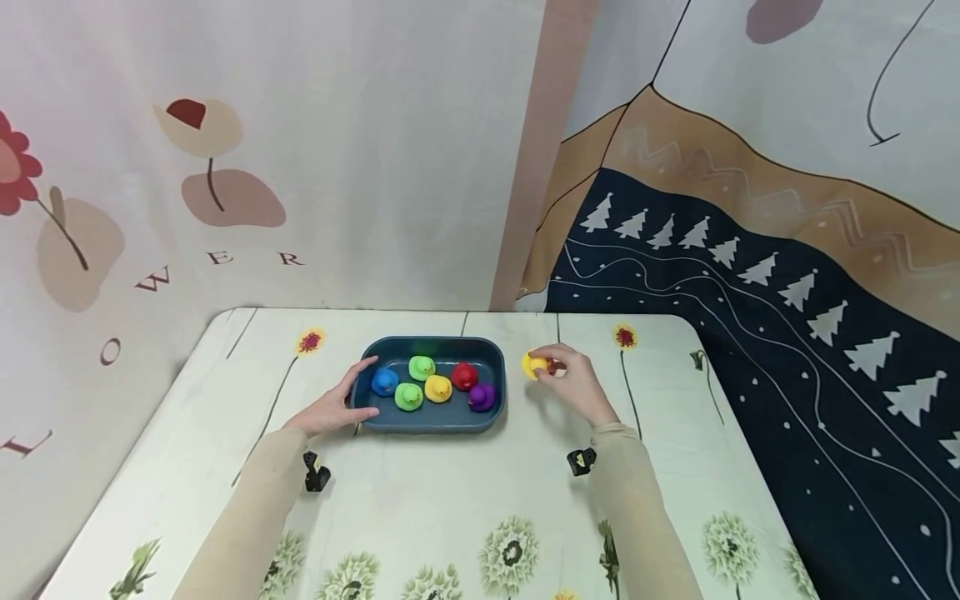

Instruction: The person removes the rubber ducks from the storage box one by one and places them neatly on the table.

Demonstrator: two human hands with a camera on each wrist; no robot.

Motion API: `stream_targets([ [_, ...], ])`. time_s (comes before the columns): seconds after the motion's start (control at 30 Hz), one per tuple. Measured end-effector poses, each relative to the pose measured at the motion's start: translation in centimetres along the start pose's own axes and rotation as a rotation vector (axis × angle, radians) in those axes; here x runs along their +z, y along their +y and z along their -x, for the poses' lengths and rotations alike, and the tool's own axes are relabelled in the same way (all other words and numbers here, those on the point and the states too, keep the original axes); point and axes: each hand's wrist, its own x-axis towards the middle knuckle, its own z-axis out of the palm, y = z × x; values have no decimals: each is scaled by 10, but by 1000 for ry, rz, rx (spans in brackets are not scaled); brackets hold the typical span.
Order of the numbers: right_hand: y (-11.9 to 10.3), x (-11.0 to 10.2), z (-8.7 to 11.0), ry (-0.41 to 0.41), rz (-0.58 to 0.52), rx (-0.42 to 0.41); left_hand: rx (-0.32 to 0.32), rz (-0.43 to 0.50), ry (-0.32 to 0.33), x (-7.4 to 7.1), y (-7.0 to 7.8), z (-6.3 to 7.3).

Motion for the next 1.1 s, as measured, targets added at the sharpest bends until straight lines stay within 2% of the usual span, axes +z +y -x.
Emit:
stream_targets([
  [0.3,6,-21,0,-20,71,57,11,5,4,0,-1,0],
  [0.6,25,-33,2,-36,154,36,18,4,6,1,-2,0],
  [0.87,43,-37,-1,-29,189,50,18,11,7,0,-3,0],
  [1.1,68,-37,-1,-20,149,181,18,-24,12,0,-4,-1],
])
